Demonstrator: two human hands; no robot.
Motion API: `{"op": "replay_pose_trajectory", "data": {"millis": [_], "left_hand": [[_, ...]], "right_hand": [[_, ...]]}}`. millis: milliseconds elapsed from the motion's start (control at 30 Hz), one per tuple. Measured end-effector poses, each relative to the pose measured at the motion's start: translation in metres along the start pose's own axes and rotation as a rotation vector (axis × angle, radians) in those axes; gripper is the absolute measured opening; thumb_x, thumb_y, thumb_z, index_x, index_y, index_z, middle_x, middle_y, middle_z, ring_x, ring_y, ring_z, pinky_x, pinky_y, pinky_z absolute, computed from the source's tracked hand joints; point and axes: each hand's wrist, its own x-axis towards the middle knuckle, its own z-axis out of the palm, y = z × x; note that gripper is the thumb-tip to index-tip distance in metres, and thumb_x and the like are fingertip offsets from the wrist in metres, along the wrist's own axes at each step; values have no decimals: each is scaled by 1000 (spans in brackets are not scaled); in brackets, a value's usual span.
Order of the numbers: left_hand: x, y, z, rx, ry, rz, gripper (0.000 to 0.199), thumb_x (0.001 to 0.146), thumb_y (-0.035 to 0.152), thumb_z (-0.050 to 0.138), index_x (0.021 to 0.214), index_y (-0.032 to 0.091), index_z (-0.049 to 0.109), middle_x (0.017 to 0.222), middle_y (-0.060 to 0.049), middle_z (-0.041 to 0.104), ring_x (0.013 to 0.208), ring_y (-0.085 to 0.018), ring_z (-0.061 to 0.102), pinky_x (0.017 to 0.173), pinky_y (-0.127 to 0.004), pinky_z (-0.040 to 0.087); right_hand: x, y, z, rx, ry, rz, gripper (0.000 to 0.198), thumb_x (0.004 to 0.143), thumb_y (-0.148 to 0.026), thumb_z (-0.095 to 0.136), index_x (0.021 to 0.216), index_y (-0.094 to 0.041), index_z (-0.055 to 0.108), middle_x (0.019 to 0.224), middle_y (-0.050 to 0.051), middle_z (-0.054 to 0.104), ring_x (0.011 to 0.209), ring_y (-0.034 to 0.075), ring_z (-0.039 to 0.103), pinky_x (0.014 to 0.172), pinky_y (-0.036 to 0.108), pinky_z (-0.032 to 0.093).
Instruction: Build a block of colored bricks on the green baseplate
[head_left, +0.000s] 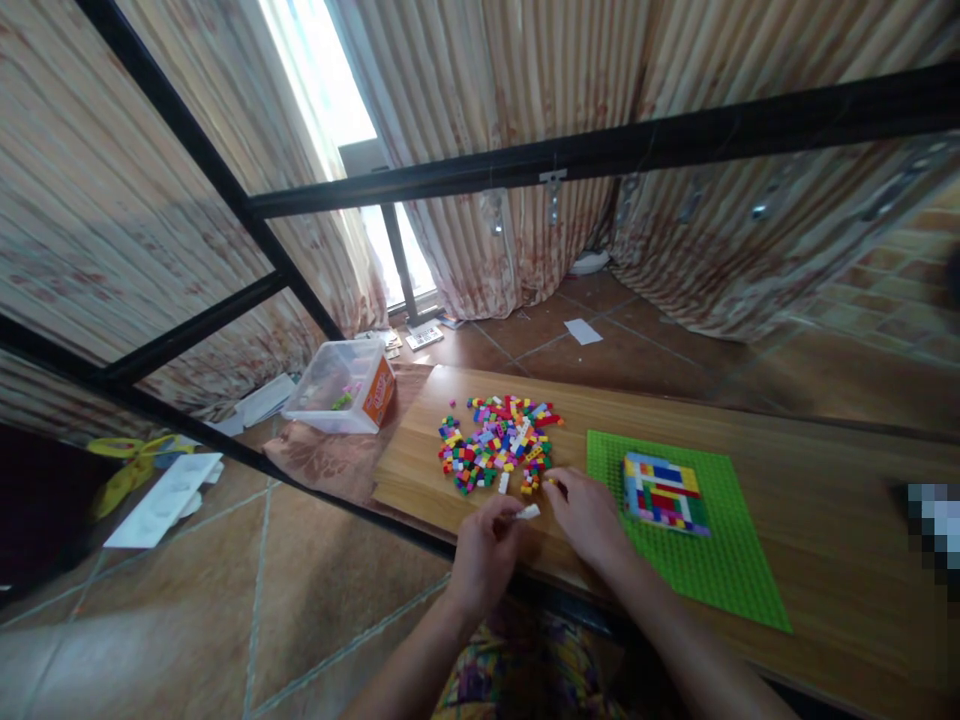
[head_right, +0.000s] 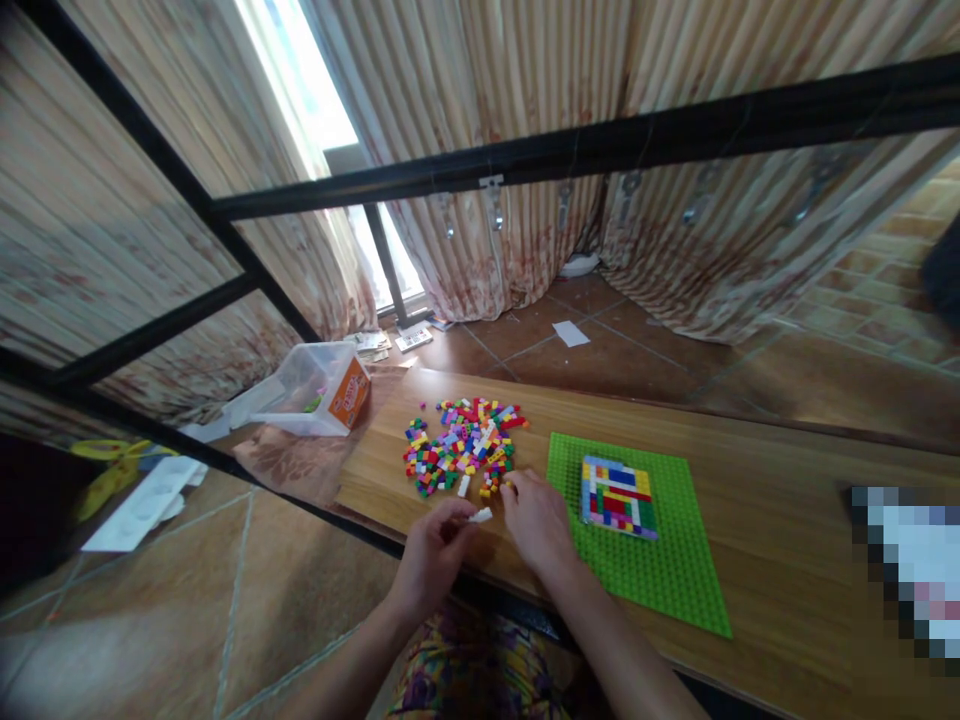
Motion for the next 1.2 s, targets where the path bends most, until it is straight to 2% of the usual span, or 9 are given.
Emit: {"op": "replay_pose_trajectory", "data": {"millis": [67, 200, 333, 467, 600, 733, 833, 967, 1200], "left_hand": [[3, -2, -3, -58, 26, -35, 12, 85, 17, 56, 90, 18, 67, 79, 0, 65, 70, -13, 57, 66, -22, 43], [7, -2, -3, -98, 33, -34, 14, 84, 16, 56, 91, 17, 67, 82, -1, 64, 75, -14, 58, 69, -22, 44], [8, 2, 1, -91, -9, -8, 12, 84, 17, 57, 91, 18, 67, 81, -1, 64, 74, -14, 58, 70, -23, 45], [11, 14, 10, -115, -103, 48, 11, 86, 19, 57, 92, 18, 66, 84, -2, 66, 77, -15, 60, 73, -24, 47], [13, 27, 25, -132, -172, 93, 10, 87, 19, 57, 92, 18, 66, 85, -2, 65, 80, -15, 60, 74, -24, 47], [18, 31, 42, -122, -201, 120, 11, 86, 16, 55, 93, 18, 64, 87, -2, 66, 80, -14, 61, 75, -24, 48], [29, 32, 56, -106, -199, 139, 13, 85, 14, 55, 93, 18, 63, 88, -2, 66, 78, -13, 61, 74, -24, 49], [54, 36, 76, -78, -198, 108, 18, 85, 14, 55, 99, 17, 64, 90, -2, 68, 73, -12, 61, 68, -23, 48], [98, 35, 113, -92, -202, 68, 25, 87, 20, 57, 108, 17, 70, 98, -6, 73, 76, -15, 65, 72, -26, 53]], "right_hand": [[9, -2, 5, -3, -10, -9, 25, 89, -20, 48, 97, -17, 72, 97, 11, 72, 90, 23, 67, 82, 34, 47], [6, -5, 7, 170, 34, 17, 30, 87, -18, 51, 112, -18, 68, 103, 8, 73, 92, 21, 68, 85, 35, 50], [-15, -5, -2, 319, 39, -25, 27, 94, -31, 49, 108, -21, 70, 104, 7, 73, 92, 20, 68, 83, 34, 51], [-36, -2, -18, 385, -13, -101, 25, 96, -34, 49, 100, -24, 72, 98, 5, 73, 91, 18, 67, 82, 30, 51], [-53, 9, -35, 392, 1, -66, 24, 96, -36, 51, 96, -26, 72, 97, 3, 73, 92, 17, 67, 83, 29, 50], [-62, 34, -52, 336, 63, -3, 24, 94, -40, 53, 94, -26, 72, 96, 3, 73, 90, 19, 67, 82, 31, 50], [-57, 61, -66, 285, 204, 42, 26, 92, -45, 55, 92, -26, 73, 99, 5, 73, 94, 21, 67, 86, 35, 50], [-33, 93, -81, 198, 397, 47, 29, 88, -49, 57, 88, -25, 75, 102, 7, 69, 101, 24, 63, 95, 41, 47], [-4, 111, -78, 172, 426, 87, 29, 81, -49, 61, 84, -25, 78, 105, 9, 64, 104, 25, 57, 96, 44, 44]]}}
